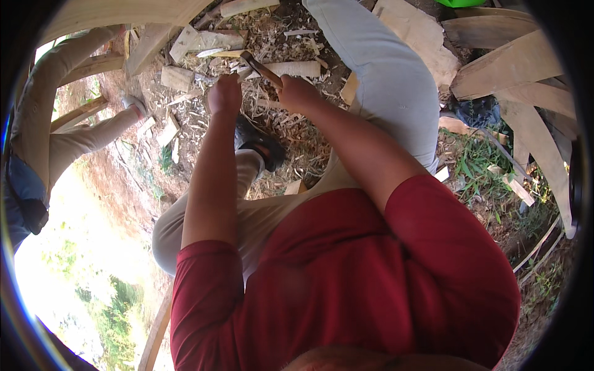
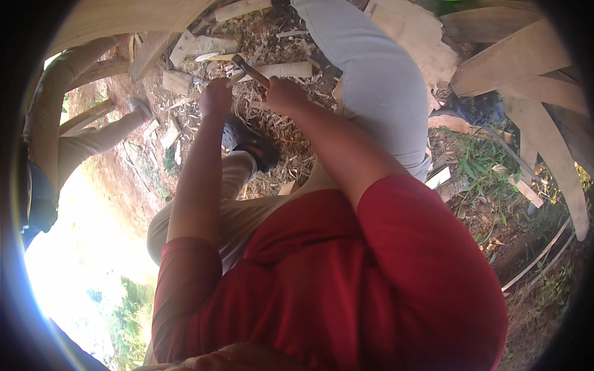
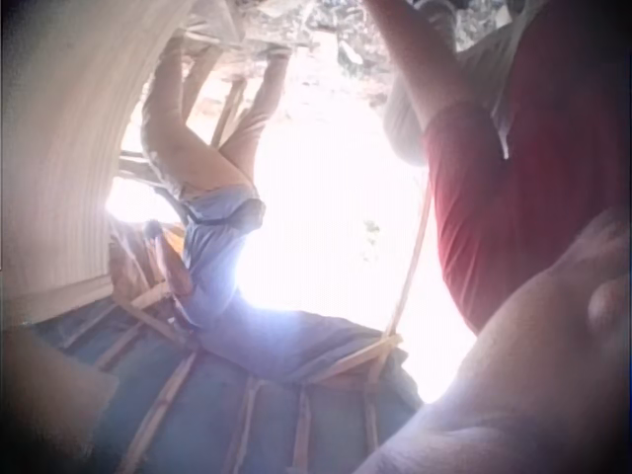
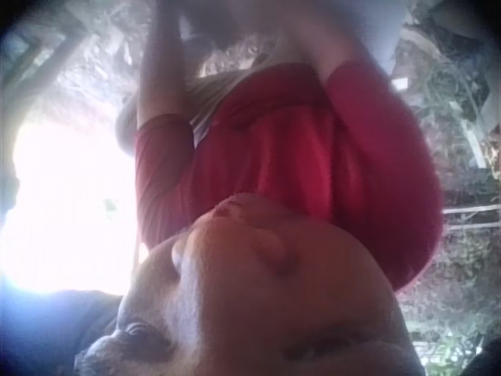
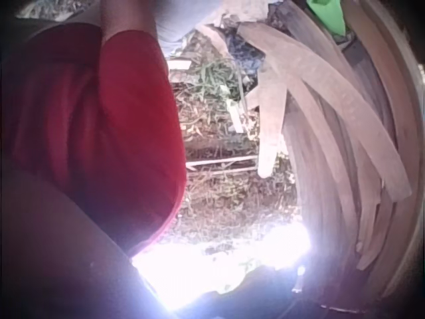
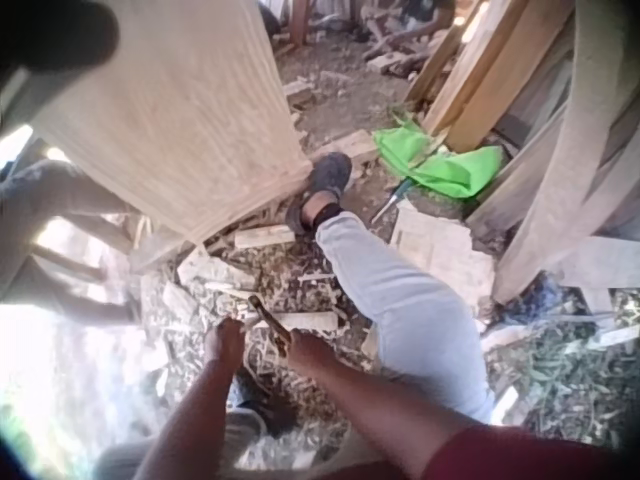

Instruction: The person carves a small piece of wood using a handheld axe and then shaves it with a smaller blade.

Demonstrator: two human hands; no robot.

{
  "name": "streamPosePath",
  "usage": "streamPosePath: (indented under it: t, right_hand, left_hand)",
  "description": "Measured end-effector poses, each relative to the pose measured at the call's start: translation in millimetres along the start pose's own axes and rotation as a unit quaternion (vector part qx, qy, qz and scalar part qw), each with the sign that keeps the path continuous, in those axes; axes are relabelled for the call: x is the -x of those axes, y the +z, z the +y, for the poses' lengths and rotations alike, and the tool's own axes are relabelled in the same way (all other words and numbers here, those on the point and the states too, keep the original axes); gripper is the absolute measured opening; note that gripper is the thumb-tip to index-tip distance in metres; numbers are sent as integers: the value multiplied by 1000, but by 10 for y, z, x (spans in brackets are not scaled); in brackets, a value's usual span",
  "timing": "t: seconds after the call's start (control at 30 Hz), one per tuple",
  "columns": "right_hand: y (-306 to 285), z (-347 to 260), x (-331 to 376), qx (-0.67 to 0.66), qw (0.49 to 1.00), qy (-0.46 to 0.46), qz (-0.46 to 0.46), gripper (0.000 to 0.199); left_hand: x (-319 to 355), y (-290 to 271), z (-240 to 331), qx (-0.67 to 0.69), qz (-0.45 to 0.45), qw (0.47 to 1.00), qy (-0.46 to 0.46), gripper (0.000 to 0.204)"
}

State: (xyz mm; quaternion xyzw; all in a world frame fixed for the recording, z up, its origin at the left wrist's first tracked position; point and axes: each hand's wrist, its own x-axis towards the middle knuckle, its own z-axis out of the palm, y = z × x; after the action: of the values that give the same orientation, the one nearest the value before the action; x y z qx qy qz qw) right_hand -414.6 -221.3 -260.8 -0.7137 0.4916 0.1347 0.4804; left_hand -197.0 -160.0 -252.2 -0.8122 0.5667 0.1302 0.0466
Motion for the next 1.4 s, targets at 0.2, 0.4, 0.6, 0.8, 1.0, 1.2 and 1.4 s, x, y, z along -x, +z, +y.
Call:
streamPosePath:
  t: [0.2, 0.4, 0.6, 0.8, 1.0, 1.2, 1.4]
  right_hand:
    - [-39, -109, 31, 6, 998, -55, 39, 31]
    - [-3, -50, 33, -24, 998, -32, 51, 32]
    - [-419, -377, 134, -39, 989, -111, 91, 33]
    - [-314, -243, 163, -52, 994, -80, 47, 30]
    - [-52, -9, 30, 19, 999, -36, 36, 33]
    - [-236, -303, 64, -33, 994, -90, 54, 34]
    - [24, -119, -5, -9, 990, -111, 82, 30]
  left_hand:
    - [34, 107, -83, 11, 2, 1000, 4, 21]
    - [-17, -52, 5, -11, -23, 1000, -7, 20]
    - [-340, -18, -178, -60, -45, 996, 44, 22]
    - [-390, -83, -129, -57, -84, 995, -14, 33]
    - [-442, -95, -209, -17, -86, 996, -35, 32]
    - [-387, -195, -173, -1, -96, 994, -44, 32]
    - [-400, -173, -184, 13, -94, 994, -58, 33]
